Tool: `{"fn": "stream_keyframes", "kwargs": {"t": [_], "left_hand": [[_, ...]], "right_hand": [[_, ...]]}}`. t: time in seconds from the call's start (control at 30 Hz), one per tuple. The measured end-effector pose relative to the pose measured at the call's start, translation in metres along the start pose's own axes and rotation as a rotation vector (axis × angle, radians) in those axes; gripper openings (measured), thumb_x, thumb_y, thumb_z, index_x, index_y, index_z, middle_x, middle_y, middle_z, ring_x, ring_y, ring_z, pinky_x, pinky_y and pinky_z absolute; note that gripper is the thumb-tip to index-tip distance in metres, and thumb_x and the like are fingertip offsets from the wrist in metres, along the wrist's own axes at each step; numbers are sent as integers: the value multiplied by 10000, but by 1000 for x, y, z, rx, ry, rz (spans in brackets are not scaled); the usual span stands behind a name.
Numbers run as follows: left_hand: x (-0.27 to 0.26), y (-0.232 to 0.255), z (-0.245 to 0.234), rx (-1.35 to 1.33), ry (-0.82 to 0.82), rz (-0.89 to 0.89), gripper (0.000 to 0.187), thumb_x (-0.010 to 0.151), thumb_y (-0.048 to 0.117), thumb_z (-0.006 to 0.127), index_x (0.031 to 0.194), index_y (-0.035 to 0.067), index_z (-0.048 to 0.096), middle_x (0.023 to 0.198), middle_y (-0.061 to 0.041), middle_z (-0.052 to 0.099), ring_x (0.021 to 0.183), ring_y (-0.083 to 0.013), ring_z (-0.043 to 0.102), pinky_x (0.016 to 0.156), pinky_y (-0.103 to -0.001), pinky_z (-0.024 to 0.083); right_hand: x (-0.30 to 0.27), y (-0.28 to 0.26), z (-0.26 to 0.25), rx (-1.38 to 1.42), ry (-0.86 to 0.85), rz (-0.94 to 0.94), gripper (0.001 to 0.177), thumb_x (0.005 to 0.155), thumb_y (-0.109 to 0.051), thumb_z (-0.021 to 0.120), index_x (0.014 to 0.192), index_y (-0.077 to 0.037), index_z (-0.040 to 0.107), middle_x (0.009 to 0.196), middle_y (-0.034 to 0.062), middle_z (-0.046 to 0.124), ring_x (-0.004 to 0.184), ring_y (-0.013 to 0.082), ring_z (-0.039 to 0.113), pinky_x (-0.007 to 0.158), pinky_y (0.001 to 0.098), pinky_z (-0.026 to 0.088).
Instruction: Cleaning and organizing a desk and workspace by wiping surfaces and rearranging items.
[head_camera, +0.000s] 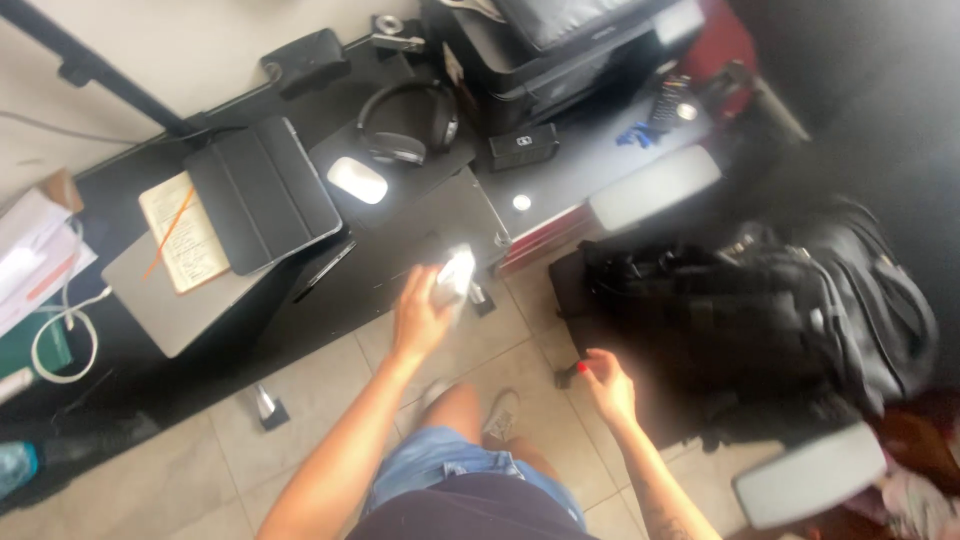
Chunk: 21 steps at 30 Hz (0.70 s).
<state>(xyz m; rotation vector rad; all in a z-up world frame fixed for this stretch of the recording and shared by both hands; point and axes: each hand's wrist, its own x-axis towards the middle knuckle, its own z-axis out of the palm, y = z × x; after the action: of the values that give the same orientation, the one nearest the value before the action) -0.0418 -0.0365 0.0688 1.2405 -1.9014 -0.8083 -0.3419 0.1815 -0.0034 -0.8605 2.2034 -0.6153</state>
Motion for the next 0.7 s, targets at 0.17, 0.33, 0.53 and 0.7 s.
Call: {"fn": "stream_keyframes", "kwargs": {"t": [0.17,0.33,0.53,0.7], "left_hand": [[73,35,15,618,-101,-49,676,838,102,773,1480,192,582,1446,-79,562,1312,-294,583,1062,-445,446],[139,56,50,593,-273,-152,1019,618,439,909,1481,71,510,1626,-267,307,1390,-539,348,1076,-655,280],[245,4,131,388,-138,141,613,856,314,757,1366,53,539,1453,-238,482,1328,-431,460,1104,-527,370],[275,-9,151,358,-174,5,598,853,150,725,1405,31,529,1395,-268,506,1216,-448,553,981,-504,488]], "right_hand": [[101,-58,-2,56,-21,-261,435,887,-244,732,1297,-139,627,1153,80,764,1088,236,726,947,385,550],[205,-164,-29,-2,14,-352,422,887,-200,738,1283,-114,621,1247,107,712,1184,264,674,1005,396,512],[323,-273,-35,-218,296,-806,660,756,-85,776,1378,-38,561,1369,222,554,1261,440,512,1061,485,420],[362,-295,-28,-376,4,-945,570,737,-159,817,1259,-67,608,1251,139,621,1232,375,545,1048,488,451]]}}
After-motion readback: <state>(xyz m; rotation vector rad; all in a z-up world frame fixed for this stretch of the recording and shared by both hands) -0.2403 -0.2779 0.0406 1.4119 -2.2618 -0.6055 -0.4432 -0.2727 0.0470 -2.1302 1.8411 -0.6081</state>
